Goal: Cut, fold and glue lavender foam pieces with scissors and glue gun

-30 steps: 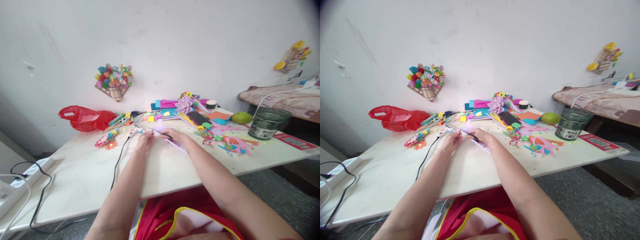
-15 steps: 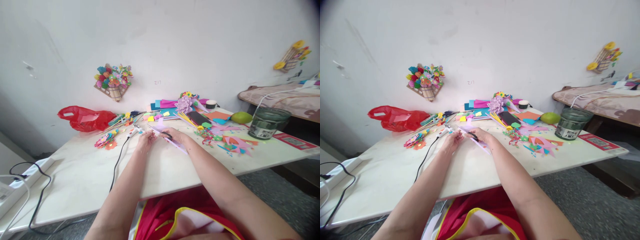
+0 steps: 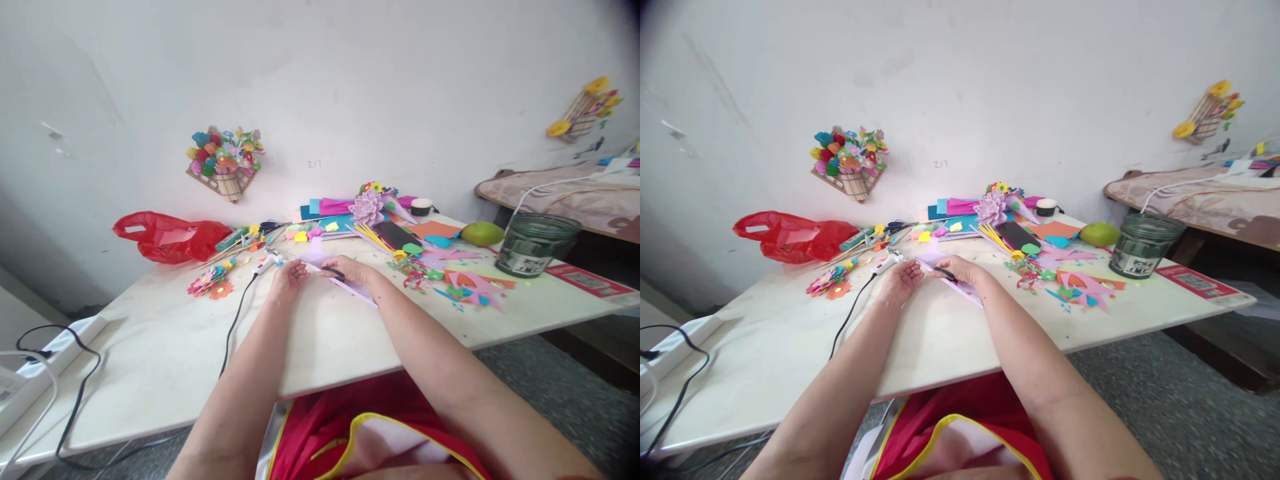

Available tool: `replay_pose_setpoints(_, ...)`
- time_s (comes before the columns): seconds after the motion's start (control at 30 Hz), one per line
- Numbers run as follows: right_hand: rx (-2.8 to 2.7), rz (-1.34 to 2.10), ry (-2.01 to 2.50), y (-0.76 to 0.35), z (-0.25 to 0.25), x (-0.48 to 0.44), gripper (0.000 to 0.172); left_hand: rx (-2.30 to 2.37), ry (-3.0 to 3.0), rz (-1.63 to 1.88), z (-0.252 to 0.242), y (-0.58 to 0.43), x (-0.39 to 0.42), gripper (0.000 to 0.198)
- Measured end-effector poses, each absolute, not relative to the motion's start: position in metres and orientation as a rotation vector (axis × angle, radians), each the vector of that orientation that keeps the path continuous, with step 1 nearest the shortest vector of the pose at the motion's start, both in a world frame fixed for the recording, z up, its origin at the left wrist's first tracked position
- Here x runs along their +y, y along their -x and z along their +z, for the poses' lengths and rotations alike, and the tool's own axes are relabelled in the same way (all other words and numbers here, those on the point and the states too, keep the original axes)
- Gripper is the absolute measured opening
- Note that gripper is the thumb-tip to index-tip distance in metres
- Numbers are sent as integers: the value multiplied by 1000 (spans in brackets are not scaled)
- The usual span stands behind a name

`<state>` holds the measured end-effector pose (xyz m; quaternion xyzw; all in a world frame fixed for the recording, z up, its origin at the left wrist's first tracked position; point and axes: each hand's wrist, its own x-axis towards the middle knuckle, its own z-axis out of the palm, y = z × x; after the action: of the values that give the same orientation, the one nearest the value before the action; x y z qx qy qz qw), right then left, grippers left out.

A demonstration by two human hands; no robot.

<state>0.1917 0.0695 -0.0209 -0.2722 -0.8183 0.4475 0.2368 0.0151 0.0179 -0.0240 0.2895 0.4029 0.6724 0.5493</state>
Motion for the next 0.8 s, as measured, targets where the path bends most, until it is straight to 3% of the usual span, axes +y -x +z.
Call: replay_pose_setpoints(0.8, -2052, 1450, 805, -190, -19, 61, 39, 939, -792, 1681, -26, -17, 15, 6)
